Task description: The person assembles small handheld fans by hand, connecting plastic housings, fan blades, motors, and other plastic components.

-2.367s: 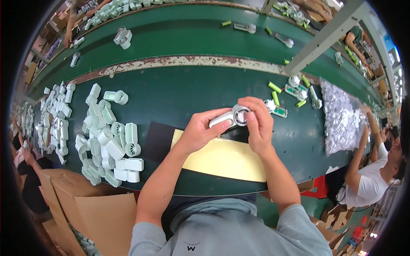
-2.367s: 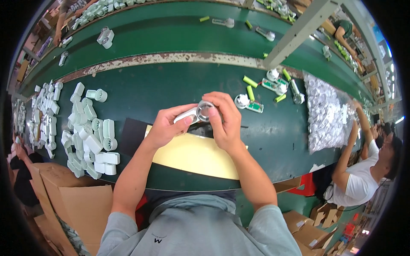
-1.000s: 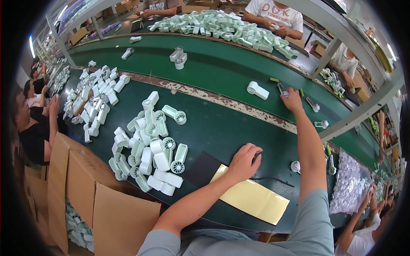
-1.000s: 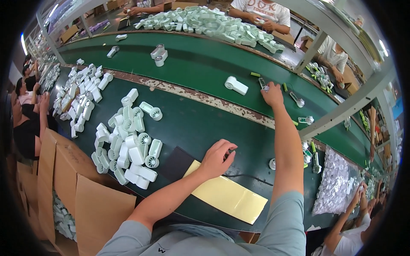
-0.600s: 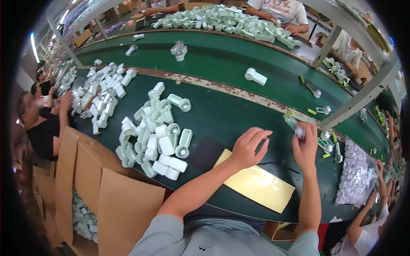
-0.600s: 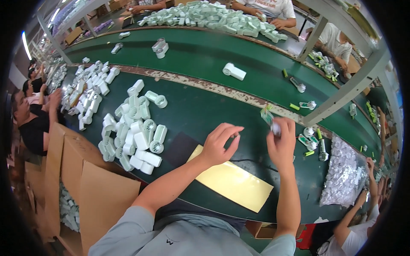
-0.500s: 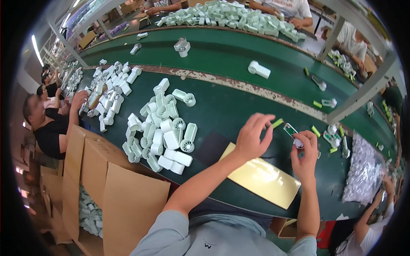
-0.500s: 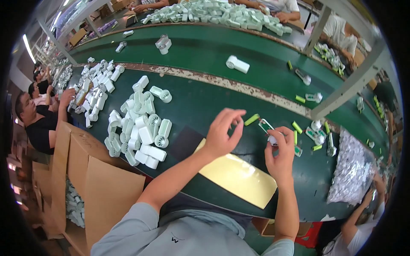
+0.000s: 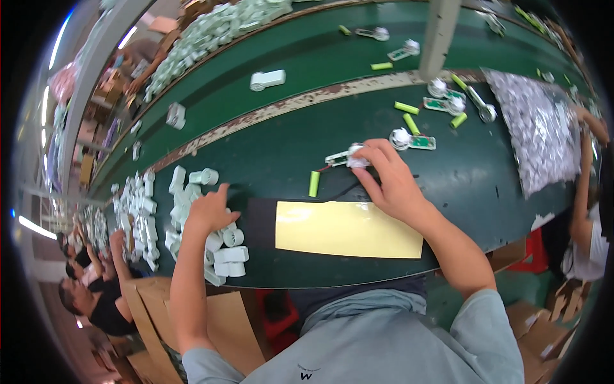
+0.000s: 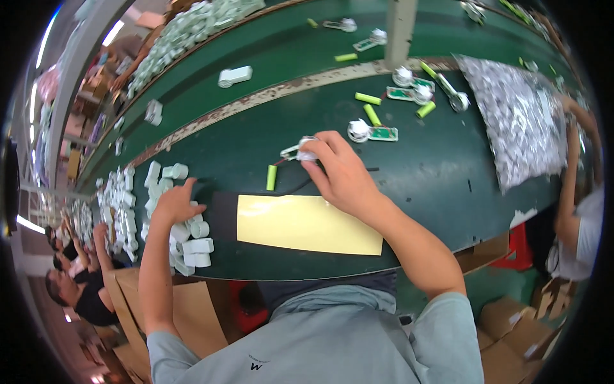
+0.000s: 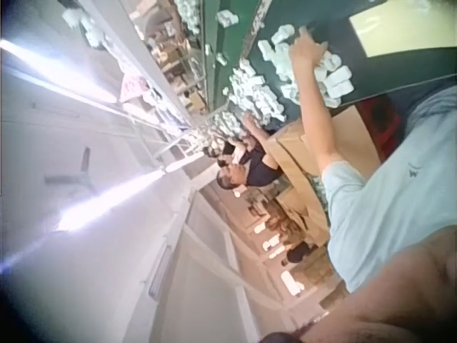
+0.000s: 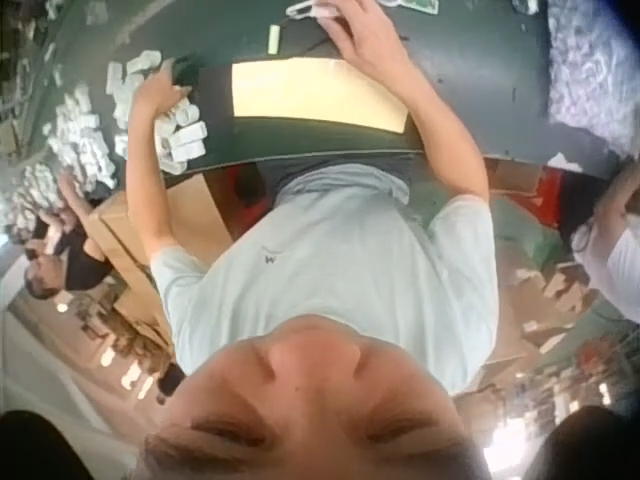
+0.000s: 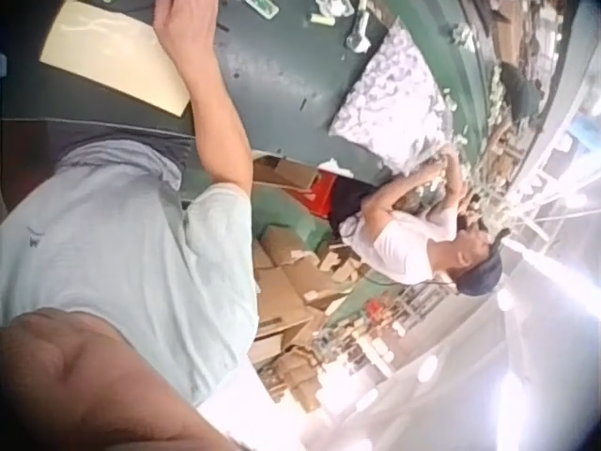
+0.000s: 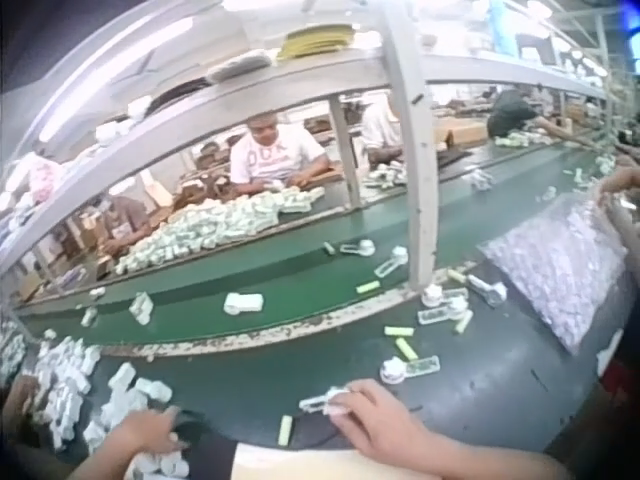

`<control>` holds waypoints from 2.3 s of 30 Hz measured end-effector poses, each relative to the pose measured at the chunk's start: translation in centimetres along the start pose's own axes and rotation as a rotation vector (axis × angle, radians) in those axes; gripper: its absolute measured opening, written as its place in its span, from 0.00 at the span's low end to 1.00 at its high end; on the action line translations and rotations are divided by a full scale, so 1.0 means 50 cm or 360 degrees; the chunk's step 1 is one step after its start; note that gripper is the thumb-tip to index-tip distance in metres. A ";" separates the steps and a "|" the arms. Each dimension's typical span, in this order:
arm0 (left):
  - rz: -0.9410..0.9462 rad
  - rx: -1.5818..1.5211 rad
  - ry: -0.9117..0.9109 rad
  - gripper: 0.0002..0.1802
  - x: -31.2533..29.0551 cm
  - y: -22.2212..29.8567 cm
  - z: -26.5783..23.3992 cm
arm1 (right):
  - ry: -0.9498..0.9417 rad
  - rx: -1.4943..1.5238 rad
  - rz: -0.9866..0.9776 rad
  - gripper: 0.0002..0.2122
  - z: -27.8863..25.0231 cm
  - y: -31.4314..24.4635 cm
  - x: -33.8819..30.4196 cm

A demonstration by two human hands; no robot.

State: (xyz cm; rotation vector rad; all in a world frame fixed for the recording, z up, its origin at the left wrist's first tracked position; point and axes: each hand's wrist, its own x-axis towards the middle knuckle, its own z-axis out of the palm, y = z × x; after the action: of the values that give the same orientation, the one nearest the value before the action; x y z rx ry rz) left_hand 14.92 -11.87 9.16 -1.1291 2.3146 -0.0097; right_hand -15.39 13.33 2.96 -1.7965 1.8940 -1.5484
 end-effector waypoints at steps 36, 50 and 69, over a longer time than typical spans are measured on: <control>0.0820 -0.3984 -0.0498 0.21 0.092 0.374 0.058 | 0.0491 -0.0151 -0.0249 0.21 0.007 0.026 -0.013; 0.0836 -0.3148 -0.0209 0.25 0.074 0.378 0.065 | 0.0390 -0.0218 -0.0515 0.22 0.027 0.022 -0.011; 0.1198 -0.2899 -0.0515 0.24 0.053 0.358 0.060 | 0.0339 0.0272 -0.0292 0.24 0.018 0.054 0.003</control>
State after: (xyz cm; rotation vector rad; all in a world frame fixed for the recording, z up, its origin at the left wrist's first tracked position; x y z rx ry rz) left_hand 2.11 -1.56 1.04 -0.5504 1.8387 2.6193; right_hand -16.67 12.10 0.74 -1.8383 1.6537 -1.9699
